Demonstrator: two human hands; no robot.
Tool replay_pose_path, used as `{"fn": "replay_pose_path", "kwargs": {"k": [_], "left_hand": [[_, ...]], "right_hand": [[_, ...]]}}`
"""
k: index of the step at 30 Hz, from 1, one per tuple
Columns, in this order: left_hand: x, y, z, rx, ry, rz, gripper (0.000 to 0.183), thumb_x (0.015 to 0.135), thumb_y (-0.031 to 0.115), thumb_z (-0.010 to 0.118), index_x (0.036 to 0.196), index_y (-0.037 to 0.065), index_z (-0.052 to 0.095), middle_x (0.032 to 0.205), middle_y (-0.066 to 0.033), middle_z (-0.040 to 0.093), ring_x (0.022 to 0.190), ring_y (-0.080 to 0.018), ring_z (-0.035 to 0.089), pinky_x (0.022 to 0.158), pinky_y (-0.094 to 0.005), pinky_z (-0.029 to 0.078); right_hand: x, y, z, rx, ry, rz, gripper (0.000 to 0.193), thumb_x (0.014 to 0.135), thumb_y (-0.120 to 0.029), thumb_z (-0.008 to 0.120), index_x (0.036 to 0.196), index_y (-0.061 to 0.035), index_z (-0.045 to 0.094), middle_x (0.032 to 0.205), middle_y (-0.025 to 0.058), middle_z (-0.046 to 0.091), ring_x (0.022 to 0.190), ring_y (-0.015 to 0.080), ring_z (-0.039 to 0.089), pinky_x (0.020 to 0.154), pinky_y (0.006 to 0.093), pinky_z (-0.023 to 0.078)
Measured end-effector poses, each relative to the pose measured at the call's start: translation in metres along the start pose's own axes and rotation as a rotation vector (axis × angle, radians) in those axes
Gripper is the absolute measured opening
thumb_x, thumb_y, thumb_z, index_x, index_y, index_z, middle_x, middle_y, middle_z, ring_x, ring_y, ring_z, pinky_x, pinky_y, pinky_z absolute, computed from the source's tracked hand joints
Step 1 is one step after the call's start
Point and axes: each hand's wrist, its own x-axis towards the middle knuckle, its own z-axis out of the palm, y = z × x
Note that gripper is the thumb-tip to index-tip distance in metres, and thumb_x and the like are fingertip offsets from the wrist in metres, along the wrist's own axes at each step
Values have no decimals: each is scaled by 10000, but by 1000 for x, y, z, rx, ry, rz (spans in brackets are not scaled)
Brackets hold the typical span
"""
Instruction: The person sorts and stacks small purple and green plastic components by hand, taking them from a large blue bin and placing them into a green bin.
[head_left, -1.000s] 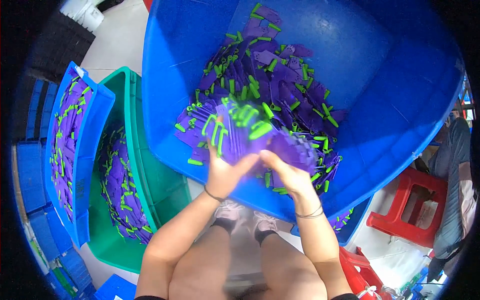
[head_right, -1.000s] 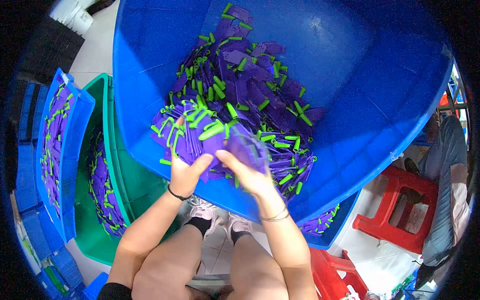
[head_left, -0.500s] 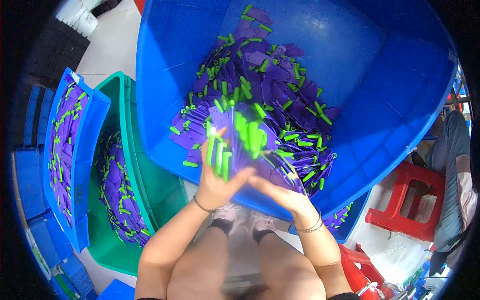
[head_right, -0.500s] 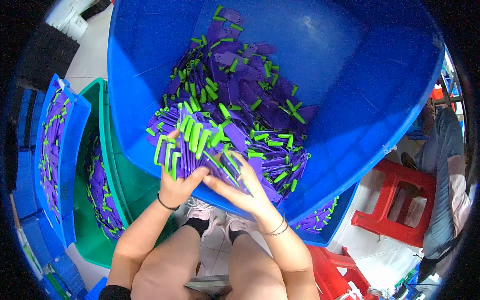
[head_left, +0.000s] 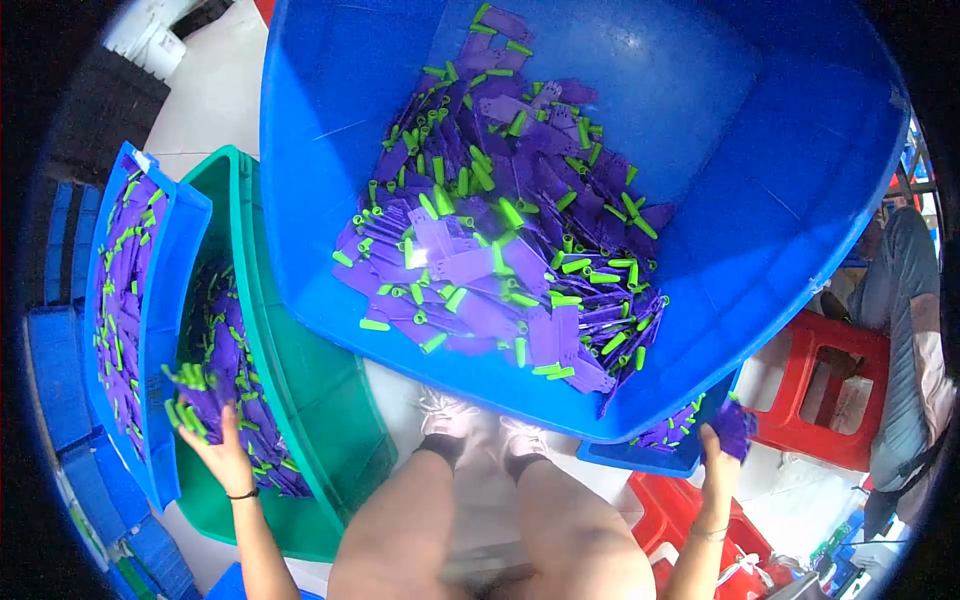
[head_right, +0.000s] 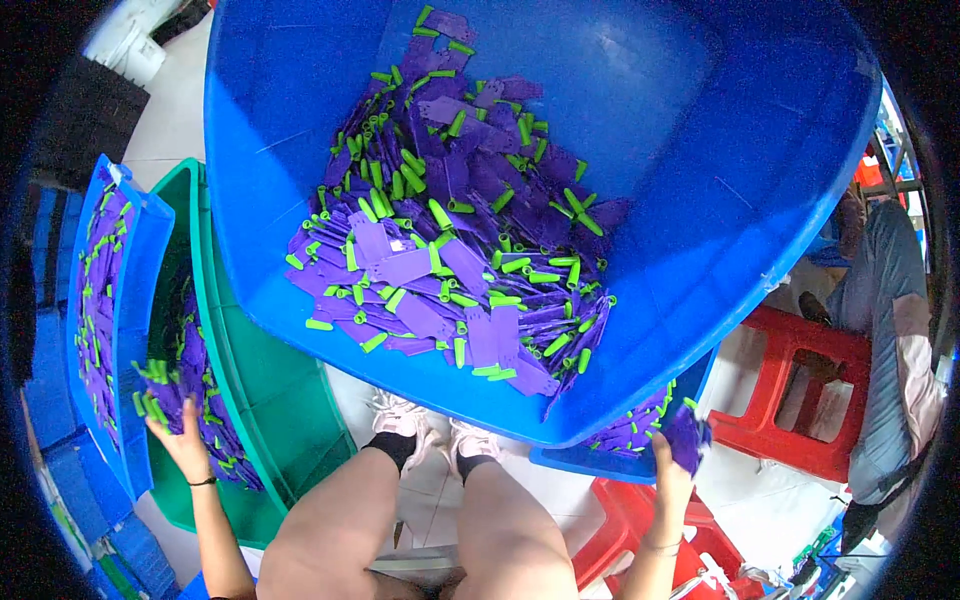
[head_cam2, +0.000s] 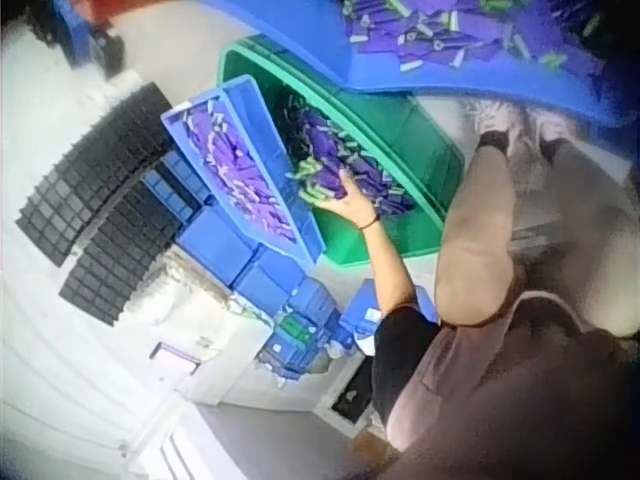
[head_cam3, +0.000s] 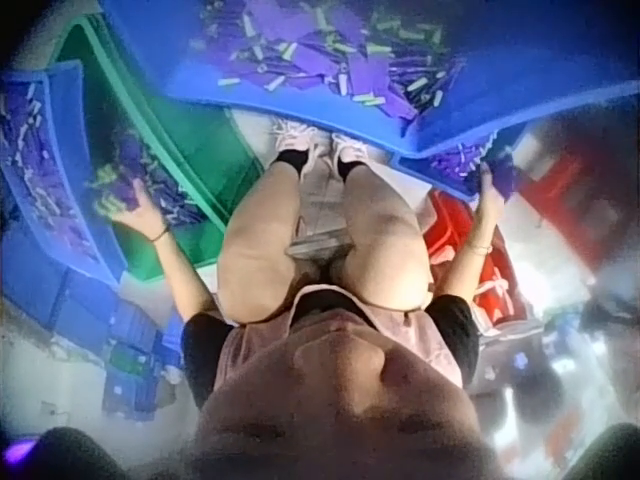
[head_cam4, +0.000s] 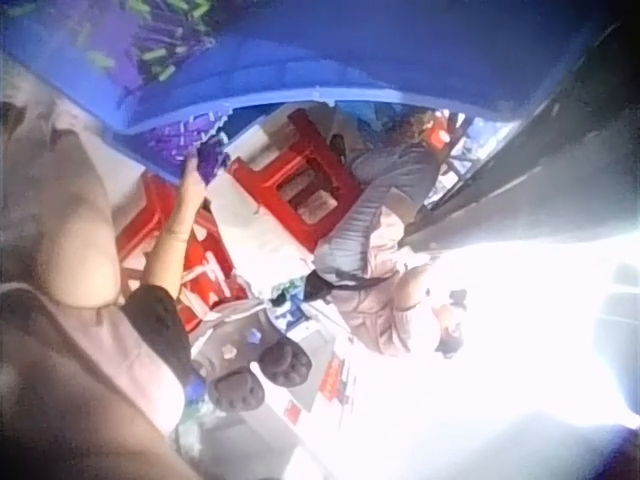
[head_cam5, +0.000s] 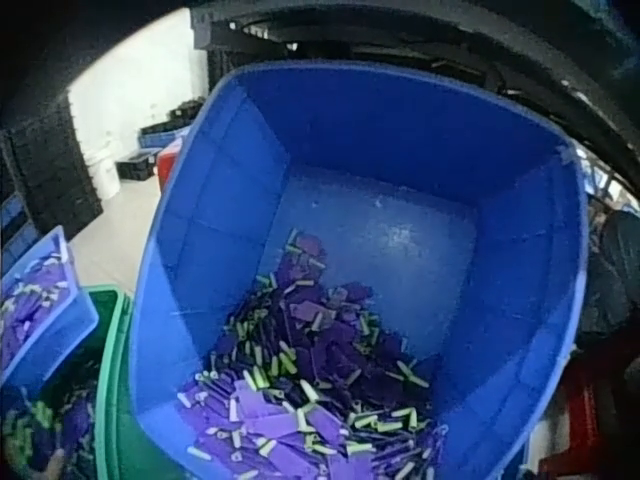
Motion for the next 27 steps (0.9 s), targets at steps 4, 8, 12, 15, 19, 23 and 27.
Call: {"fn": "replay_pose_path", "kwargs": {"k": [4, 8, 12, 15, 19, 23, 27], "left_hand": [[-6, -40, 0, 408, -172, 150, 774, 751, 49, 676, 1375, -35, 226, 1369, -192, 331, 1272, -300, 325, 1076, -391, 224], [-5, 60, 31, 443, -39, 475, 724, 776, 68, 629, 1380, -26, 241, 1386, -202, 314, 1300, -326, 294, 1090, -407, 200], [-17, 150, 143, 188, -480, 692, 507, 706, 65, 671, 1180, 36, 497, 1213, -165, 472, 1163, -326, 427, 1014, -409, 309], [-27, 185, 236, 109, -631, 847, 477, 667, 104, 719, 1120, 110, 568, 1211, -158, 481, 1137, -353, 436, 970, -437, 346], [-9, 199, 311, 206, -457, 1181, 339, 660, 94, 685, 985, 120, 590, 1205, -116, 492, 1131, -334, 442, 976, -460, 347], [-3, 204, 304, -42, -632, 1175, 191, 662, 116, 692, 818, 89, 584, 1168, -99, 531, 1125, -332, 469, 986, -456, 358], [-18, 196, 273, -473, -788, 762, 130, 749, 31, 625, 841, 41, 533, 1075, -147, 596, 1048, -318, 553, 960, -414, 393]], "right_hand": [[22, -34, 14, -127, 406, -350, 620, 770, -74, 671, 1294, 47, 363, 1233, 204, 500, 1121, 284, 492, 969, 376, 365], [8, -159, 47, 184, 83, -689, 397, 772, -55, 664, 1133, 2, 508, 1140, 157, 552, 1038, 263, 541, 902, 361, 414], [60, -223, 168, 106, -184, -801, 280, 757, -35, 633, 1025, -16, 558, 961, 167, 569, 917, 341, 561, 806, 402, 453], [105, -225, 212, 65, 104, -748, 309, 766, -32, 568, 1073, -28, 535, 1046, 165, 536, 983, 352, 515, 853, 436, 414], [115, -252, 221, 85, 18, -843, 409, 759, -68, 561, 1166, -46, 523, 1128, 160, 556, 1042, 338, 512, 880, 435, 405], [110, -236, 229, 7, -125, -816, 273, 783, -143, 610, 1049, -90, 641, 1045, 147, 620, 1052, 326, 536, 898, 429, 405], [73, -218, 219, 155, -53, -902, 312, 723, 5, 600, 1033, -26, 612, 1053, 163, 614, 1022, 332, 560, 886, 423, 445]]}}
